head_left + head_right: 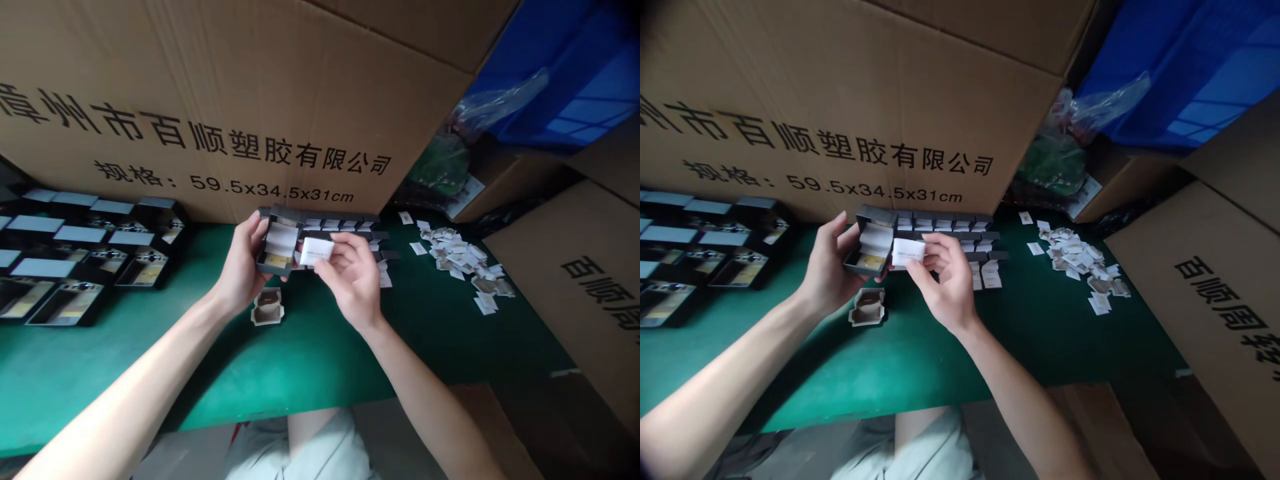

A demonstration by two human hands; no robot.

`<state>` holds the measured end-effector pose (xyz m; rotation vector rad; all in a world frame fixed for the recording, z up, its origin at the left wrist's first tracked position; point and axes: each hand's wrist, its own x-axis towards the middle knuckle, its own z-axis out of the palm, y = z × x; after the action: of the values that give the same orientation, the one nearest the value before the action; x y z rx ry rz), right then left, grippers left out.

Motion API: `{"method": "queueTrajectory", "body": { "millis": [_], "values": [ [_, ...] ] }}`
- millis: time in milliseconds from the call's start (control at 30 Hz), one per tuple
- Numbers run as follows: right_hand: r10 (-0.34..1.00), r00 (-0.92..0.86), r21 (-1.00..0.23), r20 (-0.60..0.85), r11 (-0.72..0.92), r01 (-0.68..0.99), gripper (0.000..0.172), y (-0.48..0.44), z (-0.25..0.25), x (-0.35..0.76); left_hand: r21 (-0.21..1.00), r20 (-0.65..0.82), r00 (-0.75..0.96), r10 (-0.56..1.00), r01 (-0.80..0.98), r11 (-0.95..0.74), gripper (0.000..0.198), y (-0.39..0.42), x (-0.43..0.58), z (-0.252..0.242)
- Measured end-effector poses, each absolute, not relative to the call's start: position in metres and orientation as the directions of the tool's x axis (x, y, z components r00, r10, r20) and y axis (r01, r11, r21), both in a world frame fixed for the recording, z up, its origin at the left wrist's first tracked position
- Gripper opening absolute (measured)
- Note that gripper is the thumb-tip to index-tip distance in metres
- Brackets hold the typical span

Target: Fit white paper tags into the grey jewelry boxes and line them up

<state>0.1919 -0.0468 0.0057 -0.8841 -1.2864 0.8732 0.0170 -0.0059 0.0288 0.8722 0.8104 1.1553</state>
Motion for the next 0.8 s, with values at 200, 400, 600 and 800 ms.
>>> {"method": "queueTrajectory", "body": {
  "millis": [200, 400, 600, 800],
  "values": [
    [0.644, 0.039, -0.602, 0.764, 0.689, 0.403, 0.026, -0.048, -0.012, 0.193, 0.902, -0.106, 0.305, 0.947, -0.371, 0.221, 0.063, -0.01, 0.018, 0.033],
    [0.421, 0.029, -0.36, 0.907, 0.738, 0.571, 0.028, -0.047, -0.001, 0.196, 0.908, -0.115, 0.352, 0.929, -0.341, 0.242, 0.067, -0.011, 0.018, 0.032],
    [0.348, -0.065, -0.251, 0.935, 0.781, 0.572, 0.032, -0.047, 0.002, 0.196, 0.915, -0.106, 0.423, 0.9, -0.313, 0.255, 0.067, -0.013, 0.02, 0.03],
    [0.402, -0.044, -0.29, 0.915, 0.728, 0.621, 0.022, -0.046, -0.004, 0.199, 0.927, -0.084, 0.483, 0.872, -0.283, 0.246, 0.067, -0.014, 0.021, 0.029]
  ]
}}
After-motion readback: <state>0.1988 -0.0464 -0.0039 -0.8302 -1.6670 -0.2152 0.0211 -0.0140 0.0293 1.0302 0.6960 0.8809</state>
